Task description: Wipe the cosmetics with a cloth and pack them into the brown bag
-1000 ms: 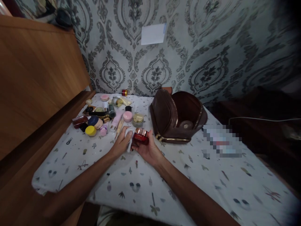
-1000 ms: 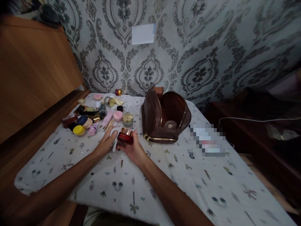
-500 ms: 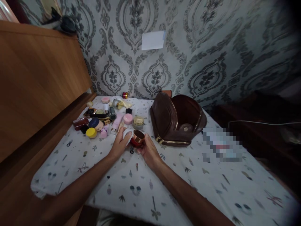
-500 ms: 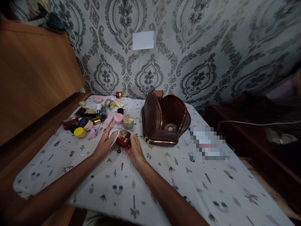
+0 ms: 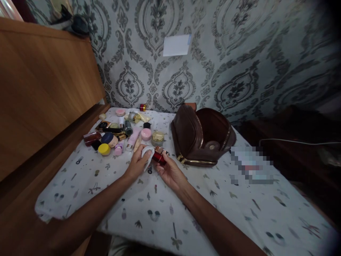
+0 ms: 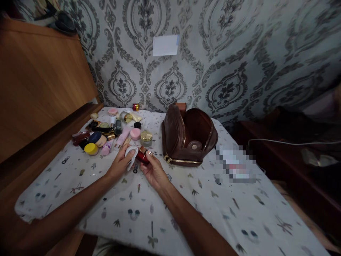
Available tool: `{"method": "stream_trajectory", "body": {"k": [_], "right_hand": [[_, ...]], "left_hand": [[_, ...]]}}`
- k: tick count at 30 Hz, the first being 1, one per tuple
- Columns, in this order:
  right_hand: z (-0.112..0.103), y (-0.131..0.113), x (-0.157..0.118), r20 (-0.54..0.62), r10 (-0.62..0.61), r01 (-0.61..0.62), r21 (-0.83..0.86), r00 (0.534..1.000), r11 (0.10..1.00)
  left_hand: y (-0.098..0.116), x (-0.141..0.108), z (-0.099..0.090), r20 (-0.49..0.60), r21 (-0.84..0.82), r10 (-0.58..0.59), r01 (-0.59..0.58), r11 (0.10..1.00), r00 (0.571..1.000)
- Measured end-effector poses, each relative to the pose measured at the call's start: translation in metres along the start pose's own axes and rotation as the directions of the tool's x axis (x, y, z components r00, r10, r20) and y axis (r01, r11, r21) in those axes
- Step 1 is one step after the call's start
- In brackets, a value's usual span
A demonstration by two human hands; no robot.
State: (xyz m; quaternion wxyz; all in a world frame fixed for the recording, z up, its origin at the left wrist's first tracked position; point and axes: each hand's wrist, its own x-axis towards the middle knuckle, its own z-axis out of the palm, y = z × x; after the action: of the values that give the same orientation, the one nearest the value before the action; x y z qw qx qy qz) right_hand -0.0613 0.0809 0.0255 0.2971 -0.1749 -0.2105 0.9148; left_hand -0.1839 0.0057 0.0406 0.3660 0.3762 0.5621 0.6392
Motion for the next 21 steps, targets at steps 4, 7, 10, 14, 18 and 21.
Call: {"method": "stream_trajectory", "body": {"k": [4, 7, 10, 14, 18, 21], "right_hand": [[-0.0034, -0.0025, 0.003, -0.012, 0.017, -0.016, 0.053, 1.0, 0.998], [-0.005, -0.0016, 0.0036, -0.019, 0.009, -0.007, 0.069, 1.0, 0.998], [-0.0045, 0.0009, 0.0024, 0.003, -0.026, 0.025, 0.067, 1.0, 0.997], [-0.0019, 0.0006, 0.0001, 0.008, 0.023, -0.024, 0.079, 1.0, 0.997], [-0.0001, -0.0038, -0.0008, -0.005, 0.066, -0.065, 0.116, 0.998, 0.991], [0.0002, -0.0056, -0.0006, 0.01, 0.065, -0.066, 0.139, 0.998, 0.988]], "left_hand": [[0.0067, -0.0023, 0.0002, 0.107, -0.015, -0.002, 0.003, 1.0, 0.994], [0.0087, -0.0021, 0.0, 0.125, 0.002, 0.057, -0.058, 0.998, 0.99], [0.0084, -0.0017, 0.0005, 0.11, -0.006, 0.1, -0.1, 0.995, 0.989], [0.0066, -0.0011, 0.0005, 0.07, -0.022, 0.088, -0.087, 0.996, 0.994], [0.004, -0.0005, 0.0008, 0.016, -0.064, 0.011, -0.01, 0.998, 1.0], [0.002, -0.0006, 0.0013, 0.017, -0.049, 0.003, -0.002, 0.999, 1.0]]}}
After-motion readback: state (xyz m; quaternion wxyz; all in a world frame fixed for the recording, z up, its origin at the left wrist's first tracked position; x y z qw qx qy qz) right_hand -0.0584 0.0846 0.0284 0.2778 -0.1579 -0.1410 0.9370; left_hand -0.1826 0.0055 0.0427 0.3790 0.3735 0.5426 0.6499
